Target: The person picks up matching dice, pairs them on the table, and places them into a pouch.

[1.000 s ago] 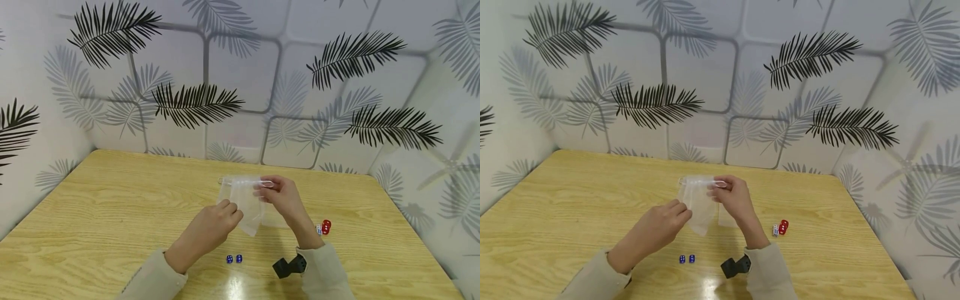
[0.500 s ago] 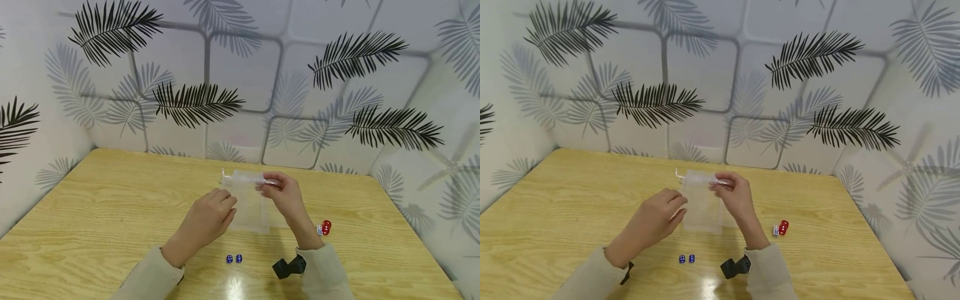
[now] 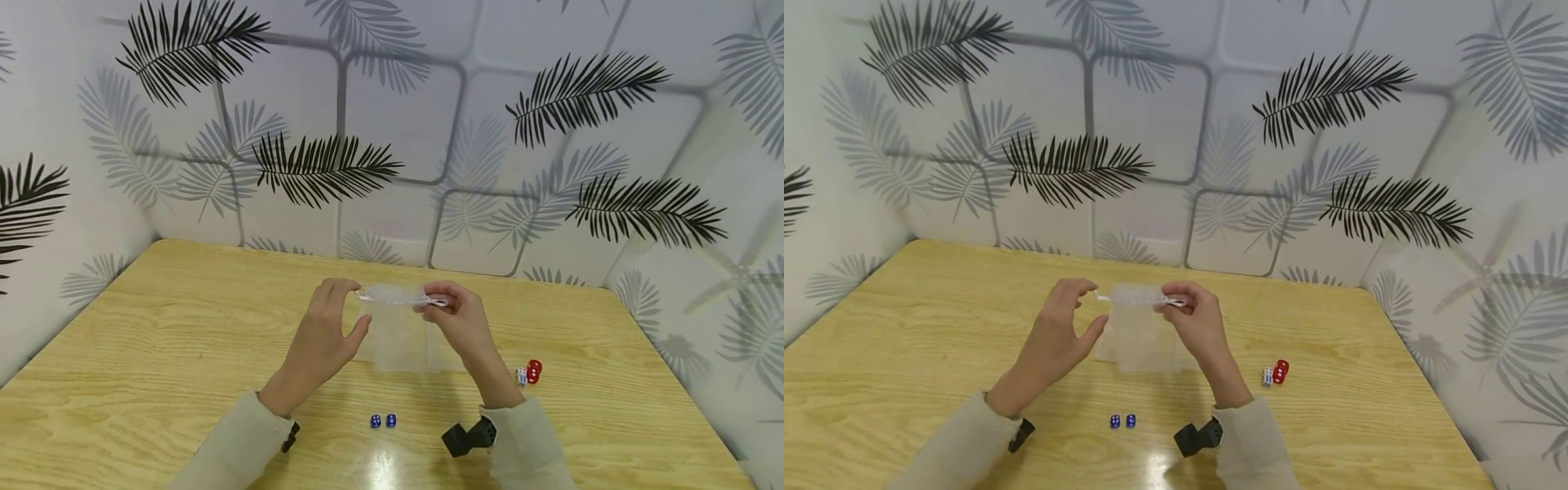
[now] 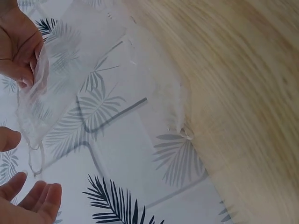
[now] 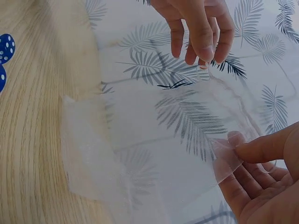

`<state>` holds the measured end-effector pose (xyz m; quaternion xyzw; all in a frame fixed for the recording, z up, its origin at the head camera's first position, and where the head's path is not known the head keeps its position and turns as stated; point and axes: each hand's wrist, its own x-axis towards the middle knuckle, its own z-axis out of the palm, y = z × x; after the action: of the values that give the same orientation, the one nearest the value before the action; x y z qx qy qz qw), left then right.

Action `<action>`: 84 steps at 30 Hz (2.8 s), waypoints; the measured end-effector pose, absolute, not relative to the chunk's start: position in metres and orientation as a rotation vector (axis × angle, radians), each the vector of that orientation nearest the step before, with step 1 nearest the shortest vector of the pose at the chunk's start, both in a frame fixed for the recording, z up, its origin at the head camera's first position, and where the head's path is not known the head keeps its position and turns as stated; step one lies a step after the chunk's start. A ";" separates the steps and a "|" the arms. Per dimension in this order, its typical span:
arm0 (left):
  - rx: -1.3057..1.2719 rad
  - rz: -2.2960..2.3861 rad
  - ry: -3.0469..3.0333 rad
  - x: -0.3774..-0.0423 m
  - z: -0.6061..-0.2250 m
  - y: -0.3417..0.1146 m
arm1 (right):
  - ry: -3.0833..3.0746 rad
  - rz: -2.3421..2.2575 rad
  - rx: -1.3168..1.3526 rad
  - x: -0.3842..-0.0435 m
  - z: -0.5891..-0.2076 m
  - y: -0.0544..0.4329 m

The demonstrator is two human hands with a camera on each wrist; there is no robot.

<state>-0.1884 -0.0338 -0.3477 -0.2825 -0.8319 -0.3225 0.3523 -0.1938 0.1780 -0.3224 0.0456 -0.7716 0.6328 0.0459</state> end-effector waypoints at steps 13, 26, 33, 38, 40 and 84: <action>-0.707 -1.488 -2.298 -0.188 -0.346 -0.037 | -2.347 1.878 0.349 -0.192 -0.326 0.174; -0.726 -1.236 -2.220 -0.190 -0.349 -0.036 | -2.368 1.827 0.693 -0.189 -0.326 0.176; -0.826 -1.071 -2.157 -0.187 -0.349 -0.035 | -2.339 1.806 0.806 -0.186 -0.324 0.177; -0.859 -1.035 -2.123 -0.187 -0.349 -0.034 | -2.388 1.690 0.808 -0.185 -0.321 0.178; -0.871 -1.026 -2.111 -0.186 -0.348 -0.033 | -2.409 1.592 0.799 -0.184 -0.319 0.177; -0.896 -0.693 -2.166 -0.172 -0.341 -0.031 | -2.483 1.076 0.808 -0.165 -0.308 0.160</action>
<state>-0.1720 -0.0305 -0.3408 -0.3444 -0.8328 -0.2663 0.3419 -0.1651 0.1595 -0.3083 0.2826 -0.8682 0.3761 0.1580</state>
